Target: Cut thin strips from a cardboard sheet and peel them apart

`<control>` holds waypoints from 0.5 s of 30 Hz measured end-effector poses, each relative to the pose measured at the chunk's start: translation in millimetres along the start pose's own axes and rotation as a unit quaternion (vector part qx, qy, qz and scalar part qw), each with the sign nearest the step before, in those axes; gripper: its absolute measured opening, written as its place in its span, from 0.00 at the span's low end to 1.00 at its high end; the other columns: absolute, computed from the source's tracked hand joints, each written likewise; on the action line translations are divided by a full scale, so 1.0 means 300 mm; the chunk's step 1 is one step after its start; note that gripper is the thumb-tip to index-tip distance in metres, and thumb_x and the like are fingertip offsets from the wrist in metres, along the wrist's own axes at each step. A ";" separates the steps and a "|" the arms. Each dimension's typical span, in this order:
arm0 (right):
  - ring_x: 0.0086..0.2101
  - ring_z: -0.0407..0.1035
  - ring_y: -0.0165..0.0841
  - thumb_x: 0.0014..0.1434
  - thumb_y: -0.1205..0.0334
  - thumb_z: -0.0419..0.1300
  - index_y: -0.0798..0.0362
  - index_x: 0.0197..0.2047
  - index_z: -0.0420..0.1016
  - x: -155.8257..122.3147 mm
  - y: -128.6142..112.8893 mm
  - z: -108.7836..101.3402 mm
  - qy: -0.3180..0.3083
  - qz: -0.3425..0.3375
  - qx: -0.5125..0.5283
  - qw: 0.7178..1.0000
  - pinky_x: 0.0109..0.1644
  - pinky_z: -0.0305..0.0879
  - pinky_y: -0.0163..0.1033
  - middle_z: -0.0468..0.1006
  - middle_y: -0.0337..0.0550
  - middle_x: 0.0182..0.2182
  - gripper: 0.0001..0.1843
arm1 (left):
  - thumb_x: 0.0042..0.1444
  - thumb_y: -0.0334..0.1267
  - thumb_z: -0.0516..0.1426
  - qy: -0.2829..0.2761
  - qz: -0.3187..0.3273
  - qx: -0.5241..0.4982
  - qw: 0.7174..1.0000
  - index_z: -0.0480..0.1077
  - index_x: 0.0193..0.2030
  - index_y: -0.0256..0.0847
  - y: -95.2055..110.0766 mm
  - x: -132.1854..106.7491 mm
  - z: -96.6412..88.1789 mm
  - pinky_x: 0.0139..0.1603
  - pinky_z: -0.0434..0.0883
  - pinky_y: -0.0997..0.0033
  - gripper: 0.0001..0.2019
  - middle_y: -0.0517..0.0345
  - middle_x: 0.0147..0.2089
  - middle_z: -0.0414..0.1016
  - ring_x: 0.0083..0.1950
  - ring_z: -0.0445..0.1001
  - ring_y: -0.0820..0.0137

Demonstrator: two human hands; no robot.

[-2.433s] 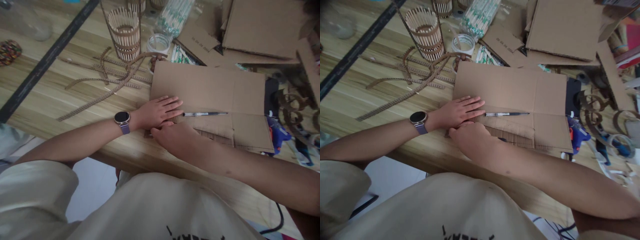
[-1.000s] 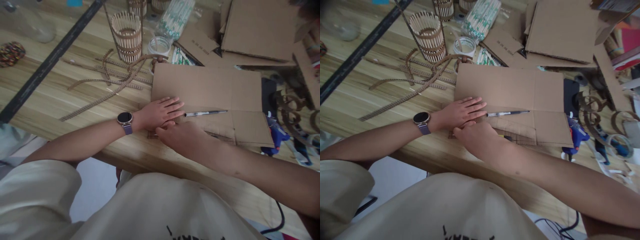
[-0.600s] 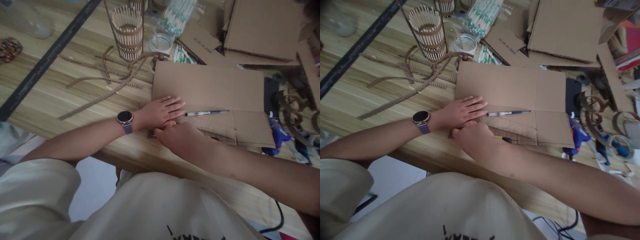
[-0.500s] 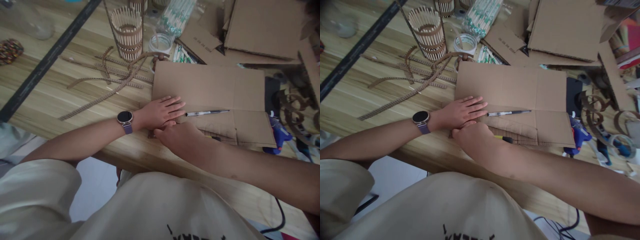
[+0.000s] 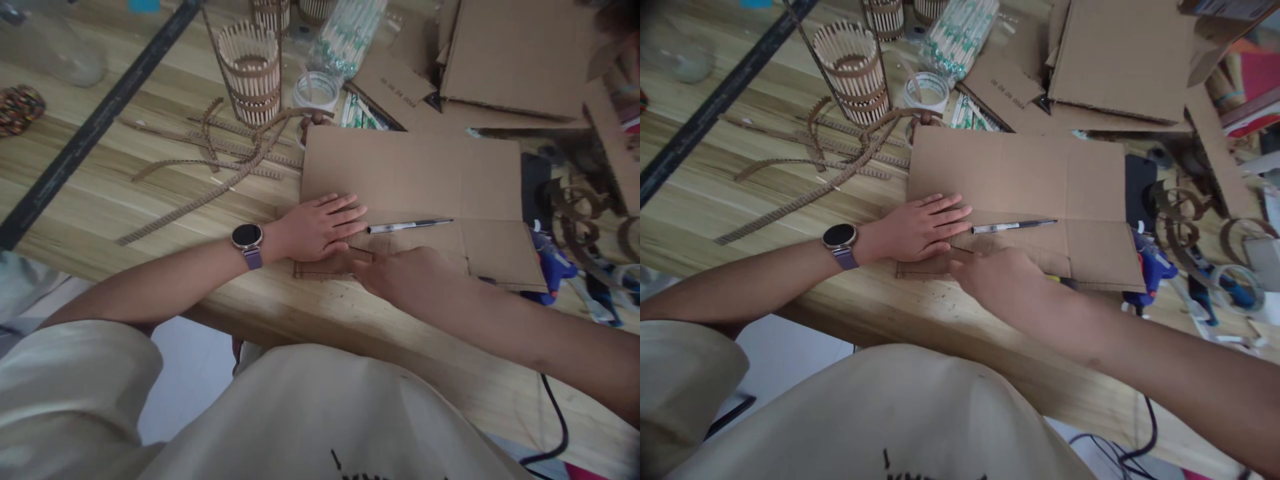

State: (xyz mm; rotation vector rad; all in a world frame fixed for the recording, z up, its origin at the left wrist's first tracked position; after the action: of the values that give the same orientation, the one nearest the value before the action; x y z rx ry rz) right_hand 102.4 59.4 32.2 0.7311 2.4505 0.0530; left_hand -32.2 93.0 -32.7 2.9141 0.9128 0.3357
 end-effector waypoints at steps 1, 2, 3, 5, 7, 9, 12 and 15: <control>0.32 0.78 0.35 0.66 0.75 0.45 0.45 0.55 0.77 -0.011 0.017 0.001 -0.002 0.001 0.008 1.000 0.26 0.53 0.40 0.84 0.45 0.34 0.26 | 0.73 0.45 0.49 0.000 -0.003 -0.001 1.000 0.64 0.71 0.35 0.000 -0.001 0.000 0.75 0.54 0.49 0.25 0.44 0.75 0.59 0.77 0.53 0.51; 0.31 0.77 0.35 0.69 0.71 0.46 0.44 0.57 0.76 -0.017 0.029 0.003 -0.008 -0.002 0.024 1.000 0.27 0.53 0.40 0.84 0.44 0.34 0.24 | 0.73 0.45 0.49 -0.001 -0.005 -0.001 1.000 0.63 0.71 0.35 0.000 -0.001 0.001 0.75 0.54 0.49 0.25 0.44 0.75 0.59 0.78 0.53 0.51; 0.30 0.77 0.36 0.70 0.67 0.47 0.43 0.57 0.75 -0.017 0.035 0.006 -0.018 -0.004 0.042 0.999 0.27 0.52 0.40 0.84 0.42 0.33 0.21 | 0.73 0.44 0.49 -0.001 -0.006 -0.002 1.000 0.63 0.71 0.35 0.000 -0.002 0.001 0.75 0.54 0.49 0.25 0.44 0.76 0.59 0.78 0.53 0.51; 0.30 0.76 0.36 0.70 0.64 0.50 0.45 0.56 0.75 -0.001 0.026 0.005 -0.023 -0.005 0.064 0.998 0.28 0.52 0.38 0.84 0.42 0.34 0.17 | 0.73 0.44 0.49 -0.001 -0.005 0.001 1.000 0.63 0.71 0.35 0.001 -0.002 0.002 0.75 0.53 0.49 0.24 0.43 0.76 0.58 0.78 0.53 0.51; 0.31 0.76 0.36 0.67 0.70 0.52 0.48 0.51 0.77 0.031 -0.008 -0.008 0.002 -0.008 0.058 0.998 0.28 0.53 0.37 0.83 0.44 0.35 0.16 | 0.73 0.44 0.49 -0.004 -0.004 0.006 1.000 0.63 0.71 0.35 0.000 -0.002 0.004 0.75 0.53 0.49 0.24 0.43 0.76 0.58 0.78 0.52 0.52; 0.33 0.76 0.36 0.63 0.78 0.51 0.51 0.50 0.76 0.067 -0.055 -0.027 0.025 -0.023 0.045 0.998 0.28 0.53 0.37 0.83 0.46 0.37 0.20 | 0.73 0.43 0.50 -0.012 -0.002 0.015 1.000 0.63 0.71 0.36 -0.003 0.000 0.007 0.75 0.53 0.50 0.24 0.44 0.76 0.58 0.78 0.52 0.52; 0.32 0.76 0.38 0.60 0.81 0.52 0.51 0.53 0.75 0.110 -0.110 -0.042 -0.006 -0.043 0.037 0.998 0.25 0.52 0.36 0.83 0.48 0.41 0.24 | 0.73 0.42 0.51 -0.024 0.001 0.026 0.999 0.62 0.72 0.38 -0.005 0.003 0.011 0.75 0.54 0.52 0.24 0.46 0.76 0.57 0.78 0.52 0.53; 0.31 0.77 0.38 0.61 0.79 0.53 0.50 0.53 0.77 0.128 -0.122 -0.055 -0.011 -0.032 0.055 0.998 0.27 0.57 0.35 0.83 0.51 0.43 0.23 | 0.73 0.40 0.50 -0.031 -0.001 0.030 0.999 0.62 0.72 0.38 -0.005 0.006 0.009 0.75 0.54 0.52 0.23 0.47 0.77 0.56 0.78 0.52 0.53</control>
State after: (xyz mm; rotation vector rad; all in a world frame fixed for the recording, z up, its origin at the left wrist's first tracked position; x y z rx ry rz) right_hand 49.2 50.1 19.2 0.6971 2.4693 -0.1154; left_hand -31.0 95.4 -35.3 2.9584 0.9332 0.2190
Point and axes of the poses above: each hand's wrist, its own x-axis towards the middle knuckle, its own z-axis out of the palm, y = z × x, the point moved 5 cm from there along x, towards the middle knuckle
